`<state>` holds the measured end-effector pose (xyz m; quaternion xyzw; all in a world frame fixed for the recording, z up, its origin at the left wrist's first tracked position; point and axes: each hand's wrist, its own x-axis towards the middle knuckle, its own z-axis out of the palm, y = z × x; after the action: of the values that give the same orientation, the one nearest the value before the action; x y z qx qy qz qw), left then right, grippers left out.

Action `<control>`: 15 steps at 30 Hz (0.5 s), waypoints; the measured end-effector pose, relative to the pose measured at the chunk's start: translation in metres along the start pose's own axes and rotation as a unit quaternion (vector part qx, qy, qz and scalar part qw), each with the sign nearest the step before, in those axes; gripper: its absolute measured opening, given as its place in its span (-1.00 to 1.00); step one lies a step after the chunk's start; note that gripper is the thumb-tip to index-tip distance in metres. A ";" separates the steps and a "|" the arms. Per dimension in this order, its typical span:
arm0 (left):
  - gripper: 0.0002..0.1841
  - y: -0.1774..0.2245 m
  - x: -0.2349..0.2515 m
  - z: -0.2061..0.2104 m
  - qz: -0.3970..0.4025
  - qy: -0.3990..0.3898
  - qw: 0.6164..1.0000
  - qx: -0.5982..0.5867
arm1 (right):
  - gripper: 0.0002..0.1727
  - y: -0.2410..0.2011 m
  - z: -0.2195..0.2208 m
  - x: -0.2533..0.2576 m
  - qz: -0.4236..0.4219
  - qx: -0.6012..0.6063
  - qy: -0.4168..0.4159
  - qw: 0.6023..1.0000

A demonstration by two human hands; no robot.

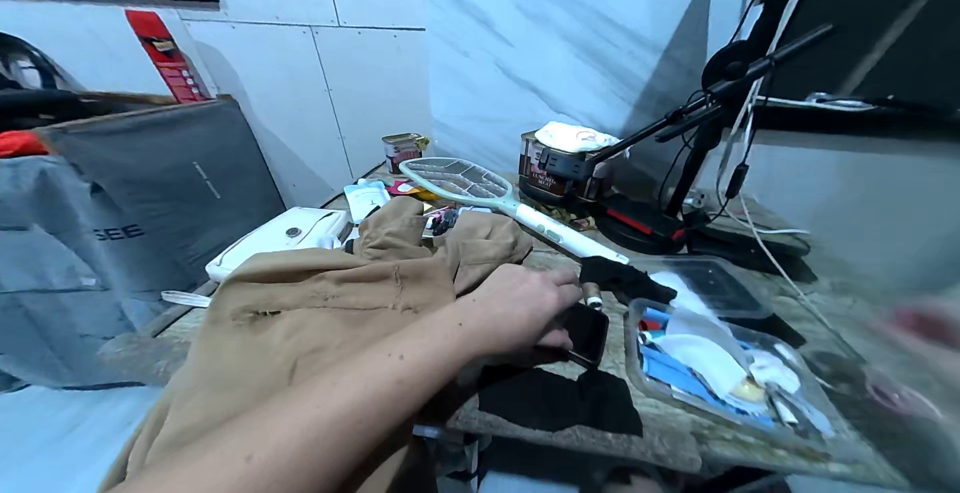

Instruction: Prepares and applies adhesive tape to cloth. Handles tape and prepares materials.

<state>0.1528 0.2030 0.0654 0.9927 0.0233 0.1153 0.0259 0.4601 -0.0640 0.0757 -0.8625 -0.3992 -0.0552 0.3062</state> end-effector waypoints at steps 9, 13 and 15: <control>-0.61 0.039 -0.039 -0.030 -0.108 0.106 0.812 -0.563 | -0.81 -0.140 0.091 -0.060 -0.193 0.440 -0.064 0.875; -0.63 0.062 -0.064 -0.017 -0.093 0.146 0.743 -0.647 | -0.81 -0.166 0.092 -0.078 -0.179 0.568 -0.095 0.798; -0.64 0.072 -0.075 -0.012 -0.100 0.146 0.690 -0.702 | -0.81 -0.166 0.096 -0.085 -0.271 0.530 -0.075 0.800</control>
<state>0.0804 0.1275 0.0640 0.6477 0.0385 0.2386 0.7226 0.2686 0.0175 0.0505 -0.4239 -0.6052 0.1492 0.6571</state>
